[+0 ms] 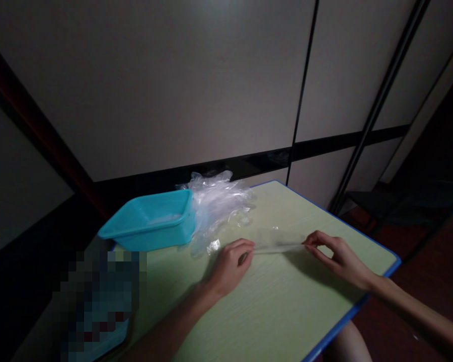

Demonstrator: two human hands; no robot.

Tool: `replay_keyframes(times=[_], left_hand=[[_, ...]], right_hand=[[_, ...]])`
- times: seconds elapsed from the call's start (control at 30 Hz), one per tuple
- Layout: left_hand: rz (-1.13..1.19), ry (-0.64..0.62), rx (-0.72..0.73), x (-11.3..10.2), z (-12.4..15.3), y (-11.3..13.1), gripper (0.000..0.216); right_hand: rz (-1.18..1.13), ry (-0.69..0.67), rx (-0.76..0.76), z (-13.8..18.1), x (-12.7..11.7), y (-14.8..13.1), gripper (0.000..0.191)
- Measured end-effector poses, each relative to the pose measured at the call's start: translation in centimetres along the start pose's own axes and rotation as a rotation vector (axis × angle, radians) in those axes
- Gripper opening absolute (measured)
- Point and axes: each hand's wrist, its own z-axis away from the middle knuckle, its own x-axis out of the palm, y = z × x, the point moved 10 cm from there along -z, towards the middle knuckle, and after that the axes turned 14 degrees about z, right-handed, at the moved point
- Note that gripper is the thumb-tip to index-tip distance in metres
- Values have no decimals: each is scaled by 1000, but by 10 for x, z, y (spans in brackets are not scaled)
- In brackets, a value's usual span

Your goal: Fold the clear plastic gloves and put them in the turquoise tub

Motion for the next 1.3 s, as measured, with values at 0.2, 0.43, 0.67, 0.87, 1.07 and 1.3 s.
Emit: replay_keyframes(times=[0.2, 0.43, 0.67, 0.87, 1.07, 1.3], left_hand=[[470, 125, -293, -5, -4, -19, 18], [633, 49, -557, 10, 3, -32, 22], [263, 11, -569, 8, -2, -69, 16], [-32, -119, -470, 12, -42, -82, 15], [-203, -155, -287, 40, -92, -61, 24], [-244, -42, -94, 38, -104, -23, 13]], right_hand=[[-371, 35, 145, -3, -6, 6, 19], [-554, -6, 341, -4, 7, 23, 27], [-608, -123, 433, -2, 48, 37, 33], [-685, -187, 483, 3, 63, 45, 32], [-679, -279, 460, 13, 74, 34, 28], [-308, -318, 354, 11, 47, 28, 22]])
